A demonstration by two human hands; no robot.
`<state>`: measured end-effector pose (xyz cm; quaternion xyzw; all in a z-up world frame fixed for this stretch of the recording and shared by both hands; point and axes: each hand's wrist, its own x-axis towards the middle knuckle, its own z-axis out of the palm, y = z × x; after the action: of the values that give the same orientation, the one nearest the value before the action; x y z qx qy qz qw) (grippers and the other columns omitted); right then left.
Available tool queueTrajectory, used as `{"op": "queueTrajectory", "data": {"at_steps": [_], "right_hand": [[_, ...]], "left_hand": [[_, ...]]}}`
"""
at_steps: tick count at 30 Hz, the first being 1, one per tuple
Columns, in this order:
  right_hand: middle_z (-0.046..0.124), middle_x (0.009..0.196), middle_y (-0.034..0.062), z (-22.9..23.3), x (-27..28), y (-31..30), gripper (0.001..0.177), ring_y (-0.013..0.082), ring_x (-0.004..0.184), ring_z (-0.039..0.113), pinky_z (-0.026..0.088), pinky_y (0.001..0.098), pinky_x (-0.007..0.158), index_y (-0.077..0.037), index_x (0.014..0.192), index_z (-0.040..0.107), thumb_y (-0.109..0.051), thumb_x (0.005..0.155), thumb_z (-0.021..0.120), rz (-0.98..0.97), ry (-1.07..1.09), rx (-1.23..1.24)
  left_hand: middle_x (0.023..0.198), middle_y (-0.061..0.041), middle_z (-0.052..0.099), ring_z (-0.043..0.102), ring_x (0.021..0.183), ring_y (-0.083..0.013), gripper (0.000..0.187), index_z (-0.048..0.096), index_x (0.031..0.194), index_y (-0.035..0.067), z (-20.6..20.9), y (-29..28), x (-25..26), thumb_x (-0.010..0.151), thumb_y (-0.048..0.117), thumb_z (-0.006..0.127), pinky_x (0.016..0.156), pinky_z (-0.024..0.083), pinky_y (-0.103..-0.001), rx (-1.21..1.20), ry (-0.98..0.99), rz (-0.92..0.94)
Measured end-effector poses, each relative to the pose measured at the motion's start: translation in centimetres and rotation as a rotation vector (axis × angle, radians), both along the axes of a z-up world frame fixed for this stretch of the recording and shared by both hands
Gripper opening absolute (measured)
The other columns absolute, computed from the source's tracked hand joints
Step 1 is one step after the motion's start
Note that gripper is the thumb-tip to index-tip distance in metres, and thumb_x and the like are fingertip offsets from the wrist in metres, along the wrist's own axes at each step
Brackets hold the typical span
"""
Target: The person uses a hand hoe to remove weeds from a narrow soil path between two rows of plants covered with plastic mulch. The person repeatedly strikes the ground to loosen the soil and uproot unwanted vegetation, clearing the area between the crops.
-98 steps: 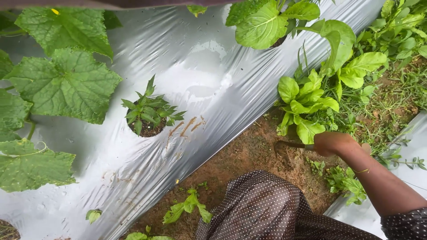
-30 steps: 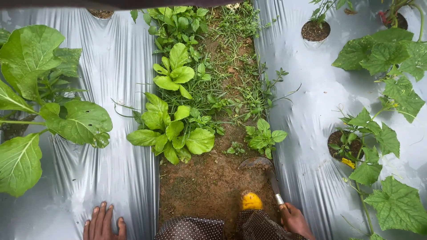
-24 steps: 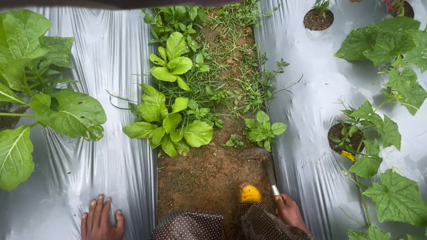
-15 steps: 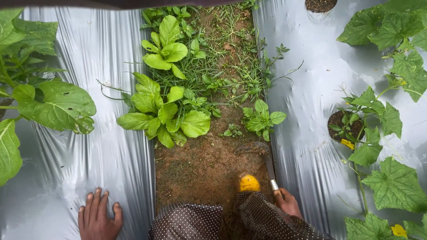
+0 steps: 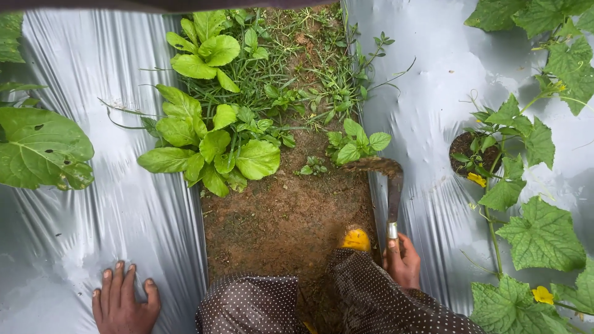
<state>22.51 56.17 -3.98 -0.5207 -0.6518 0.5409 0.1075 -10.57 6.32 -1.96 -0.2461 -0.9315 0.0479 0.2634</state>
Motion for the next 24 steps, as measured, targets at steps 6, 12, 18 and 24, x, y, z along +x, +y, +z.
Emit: {"op": "queueTrajectory", "data": {"at_steps": [6, 12, 18, 24], "right_hand": [[0.062, 0.071, 0.0099, 2.3, -6.5, 3.7, 0.041, 0.0162, 0.045, 0.057, 0.048, 0.0312, 0.037, 0.001, 0.134, 0.052, -0.027, 0.105, 0.047, 0.013, 0.204, 0.174], [0.064, 0.069, 0.0132, 1.3, -13.5, 6.0, 0.049, 0.0202, 0.043, 0.054, 0.045, 0.0331, 0.034, -0.020, 0.152, 0.048, -0.018, 0.103, 0.050, -0.024, -0.067, -0.181], [0.060, 0.066, 0.0125, -1.8, -12.5, 4.5, 0.044, 0.0210, 0.041, 0.052, 0.044, 0.0350, 0.032, -0.011, 0.148, 0.049, -0.025, 0.107, 0.042, 0.047, -0.195, -0.256], [0.060, 0.066, 0.0127, -2.3, -12.9, 4.6, 0.056, 0.0203, 0.040, 0.051, 0.043, 0.0350, 0.031, -0.012, 0.157, 0.036, -0.029, 0.104, 0.047, 0.000, -0.203, -0.330]], "left_hand": [[0.139, -0.006, 0.082, 0.072, 0.139, -0.0226, 0.035, 0.086, 0.121, 0.011, 0.1, 0.2, -0.2, 0.093, 0.026, 0.072, 0.120, 0.051, -0.038, 0.027, 0.005, -0.037], [0.140, -0.006, 0.083, 0.073, 0.139, -0.0224, 0.035, 0.086, 0.121, 0.011, 0.0, 0.1, -0.2, 0.092, 0.026, 0.072, 0.120, 0.052, -0.038, 0.011, 0.015, -0.034], [0.137, -0.006, 0.085, 0.076, 0.137, -0.0235, 0.035, 0.087, 0.120, 0.011, -0.5, -0.4, 0.0, 0.092, 0.025, 0.073, 0.122, 0.052, -0.038, 0.001, 0.023, -0.026], [0.137, -0.008, 0.086, 0.076, 0.137, -0.0243, 0.036, 0.088, 0.119, 0.010, -0.5, -0.3, -0.1, 0.092, 0.027, 0.072, 0.125, 0.050, -0.039, 0.003, 0.020, -0.027]]}}
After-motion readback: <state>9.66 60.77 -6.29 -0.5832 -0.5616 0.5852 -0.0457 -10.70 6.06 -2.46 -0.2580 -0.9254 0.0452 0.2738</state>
